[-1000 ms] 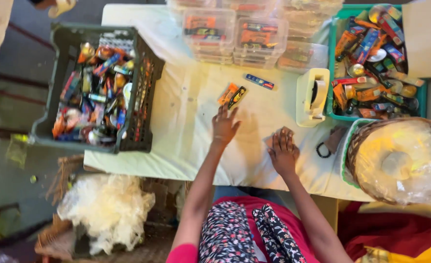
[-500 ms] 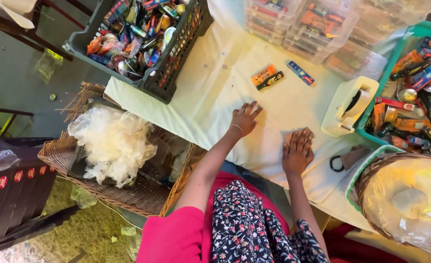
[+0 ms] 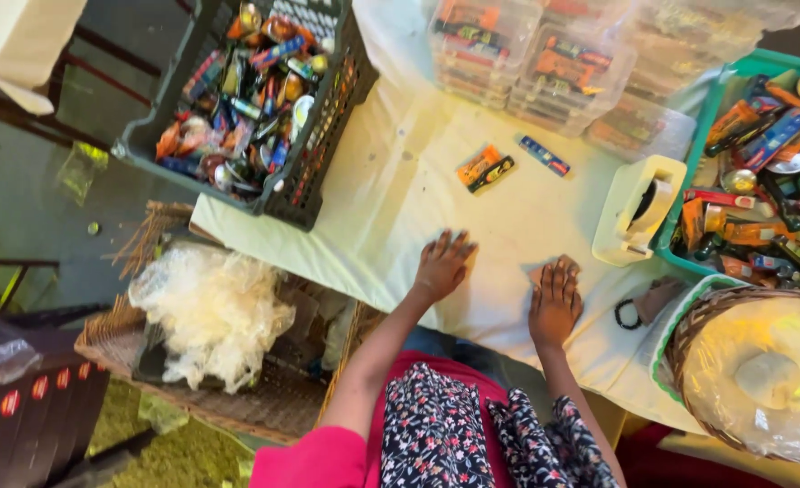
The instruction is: The person sits at a table and uses a cloth to wipe small packaged items, such as chocolate bars and snack packets, before placing them into a black crate. They also handle a roll of bubble wrap and a tape dispenser while organizing the items on the table.
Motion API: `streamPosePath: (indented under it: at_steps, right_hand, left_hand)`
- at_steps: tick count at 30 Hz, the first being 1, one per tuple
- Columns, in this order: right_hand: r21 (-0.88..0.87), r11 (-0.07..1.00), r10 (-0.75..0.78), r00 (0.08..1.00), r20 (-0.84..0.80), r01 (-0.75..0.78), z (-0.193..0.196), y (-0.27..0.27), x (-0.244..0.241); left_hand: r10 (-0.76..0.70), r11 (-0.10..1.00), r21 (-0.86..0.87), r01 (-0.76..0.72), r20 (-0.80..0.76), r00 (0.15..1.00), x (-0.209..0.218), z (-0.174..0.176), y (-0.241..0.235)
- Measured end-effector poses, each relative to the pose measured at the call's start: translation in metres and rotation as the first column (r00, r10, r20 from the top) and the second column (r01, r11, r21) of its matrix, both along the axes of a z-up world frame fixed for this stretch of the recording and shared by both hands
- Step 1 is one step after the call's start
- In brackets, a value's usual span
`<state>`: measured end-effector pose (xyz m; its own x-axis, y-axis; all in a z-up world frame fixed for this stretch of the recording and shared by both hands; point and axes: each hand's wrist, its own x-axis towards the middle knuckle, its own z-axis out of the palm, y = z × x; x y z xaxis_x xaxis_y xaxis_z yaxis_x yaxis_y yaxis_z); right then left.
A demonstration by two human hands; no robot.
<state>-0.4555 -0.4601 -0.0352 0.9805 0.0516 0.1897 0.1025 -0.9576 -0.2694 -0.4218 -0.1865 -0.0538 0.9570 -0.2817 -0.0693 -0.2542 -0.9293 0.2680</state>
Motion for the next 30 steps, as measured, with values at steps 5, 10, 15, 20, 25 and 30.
streamPosePath:
  at_steps: [5, 10, 15, 20, 25, 30]
  right_hand:
    - [0.03, 0.999, -0.017, 1.0, 0.012, 0.016, 0.005, 0.001, 0.001]
    - [-0.01, 0.998, -0.063, 0.998, 0.024, 0.063, 0.018, 0.01, 0.004]
    - [0.034, 0.997, -0.076, 0.995, 0.058, 0.074, 0.026, 0.018, 0.004]
    - [0.025, 0.996, -0.084, 0.992, 0.094, 0.082, 0.024, 0.021, 0.006]
    - [0.087, 0.99, -0.122, 0.989, 0.086, 0.114, 0.016, 0.029, 0.013]
    - [0.464, 0.879, -0.26, 0.926, 0.274, 0.11, 0.001, 0.075, 0.064]
  left_hand:
    - [0.053, 0.998, -0.017, -0.056, -0.161, 0.986, 0.048, 0.049, -0.005]
    - [0.114, 0.993, 0.018, -0.114, -0.036, 0.993, 0.112, 0.018, -0.017]
    - [0.103, 0.995, -0.008, -0.103, 0.026, 0.994, 0.109, -0.005, -0.015]
    - [0.042, 0.993, -0.116, -0.035, 0.06, 0.997, 0.073, 0.028, -0.002]
    - [0.011, 0.973, -0.23, 0.036, 0.201, 0.98, 0.059, 0.019, 0.008]
    - [0.006, 0.948, -0.317, 0.024, 0.091, 0.996, 0.062, 0.028, 0.013]
